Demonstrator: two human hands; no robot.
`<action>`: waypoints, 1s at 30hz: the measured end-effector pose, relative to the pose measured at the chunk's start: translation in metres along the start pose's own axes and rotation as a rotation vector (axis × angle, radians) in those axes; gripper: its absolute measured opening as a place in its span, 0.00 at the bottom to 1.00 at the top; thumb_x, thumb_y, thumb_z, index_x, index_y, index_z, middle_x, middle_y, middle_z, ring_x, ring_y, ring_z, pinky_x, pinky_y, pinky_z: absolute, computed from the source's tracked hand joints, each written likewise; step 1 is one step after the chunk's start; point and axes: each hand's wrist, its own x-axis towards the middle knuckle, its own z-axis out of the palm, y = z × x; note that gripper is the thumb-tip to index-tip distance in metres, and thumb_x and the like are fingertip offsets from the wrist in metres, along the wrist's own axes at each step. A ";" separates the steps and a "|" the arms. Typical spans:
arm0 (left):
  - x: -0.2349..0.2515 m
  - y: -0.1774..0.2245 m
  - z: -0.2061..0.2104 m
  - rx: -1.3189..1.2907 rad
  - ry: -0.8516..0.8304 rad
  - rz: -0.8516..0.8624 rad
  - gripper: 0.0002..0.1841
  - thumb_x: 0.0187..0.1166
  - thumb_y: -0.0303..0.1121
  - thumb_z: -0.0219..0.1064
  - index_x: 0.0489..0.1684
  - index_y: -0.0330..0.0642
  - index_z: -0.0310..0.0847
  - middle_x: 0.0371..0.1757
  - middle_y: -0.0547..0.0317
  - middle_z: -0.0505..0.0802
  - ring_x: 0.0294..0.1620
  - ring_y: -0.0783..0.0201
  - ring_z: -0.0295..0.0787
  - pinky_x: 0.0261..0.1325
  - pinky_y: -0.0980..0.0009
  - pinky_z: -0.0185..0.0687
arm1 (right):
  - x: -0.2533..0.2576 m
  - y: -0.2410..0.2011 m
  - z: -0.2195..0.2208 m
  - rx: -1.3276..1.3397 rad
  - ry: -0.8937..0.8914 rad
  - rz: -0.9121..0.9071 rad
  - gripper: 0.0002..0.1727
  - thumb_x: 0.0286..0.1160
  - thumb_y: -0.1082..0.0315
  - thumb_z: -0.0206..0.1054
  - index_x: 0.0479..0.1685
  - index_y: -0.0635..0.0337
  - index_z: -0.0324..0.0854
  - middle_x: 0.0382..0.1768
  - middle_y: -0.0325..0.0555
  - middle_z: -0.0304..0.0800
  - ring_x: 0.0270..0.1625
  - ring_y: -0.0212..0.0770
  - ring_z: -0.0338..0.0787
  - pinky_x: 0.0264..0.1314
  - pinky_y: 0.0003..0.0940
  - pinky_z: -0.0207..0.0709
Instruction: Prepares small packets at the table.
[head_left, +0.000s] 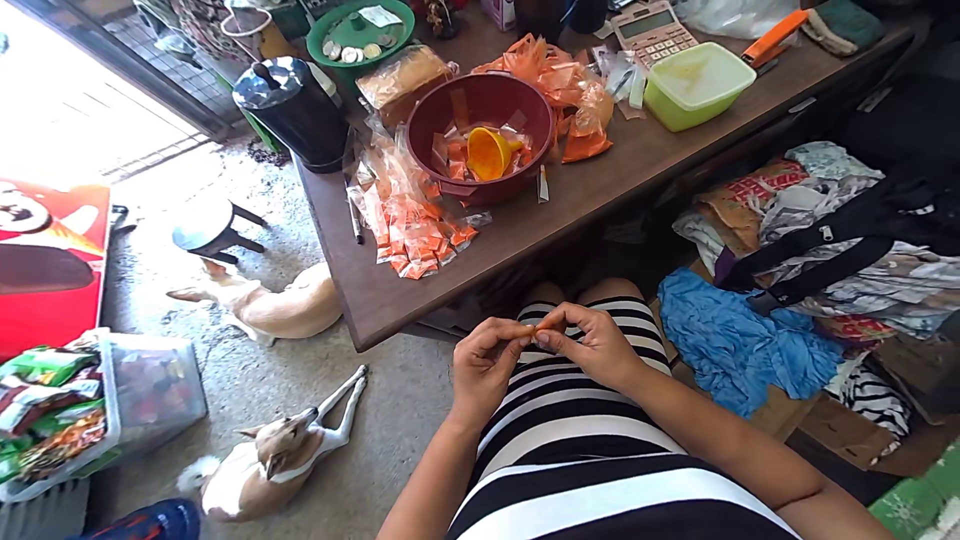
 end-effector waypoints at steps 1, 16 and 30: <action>0.000 -0.001 0.000 0.004 0.008 -0.005 0.08 0.76 0.23 0.72 0.48 0.39 0.92 0.48 0.63 0.94 0.49 0.72 0.92 0.55 0.74 0.91 | 0.000 0.000 0.000 0.003 0.002 0.001 0.10 0.82 0.68 0.68 0.46 0.67 0.87 0.40 0.39 0.92 0.43 0.22 0.88 0.53 0.19 0.83; 0.012 0.003 -0.015 0.423 -0.123 0.288 0.10 0.84 0.29 0.66 0.57 0.52 0.89 0.64 0.55 0.84 0.65 0.70 0.84 0.69 0.76 0.82 | 0.011 -0.005 0.004 0.412 -0.117 0.328 0.02 0.82 0.69 0.67 0.43 0.57 0.83 0.30 0.26 0.89 0.31 0.17 0.84 0.34 0.13 0.77; 0.018 -0.004 -0.032 0.430 -0.090 0.136 0.08 0.77 0.35 0.73 0.36 0.39 0.90 0.50 0.53 0.92 0.57 0.69 0.88 0.61 0.75 0.85 | 0.018 0.016 0.009 -0.165 -0.039 -0.122 0.23 0.79 0.51 0.71 0.57 0.62 0.86 0.56 0.46 0.91 0.61 0.35 0.86 0.70 0.38 0.78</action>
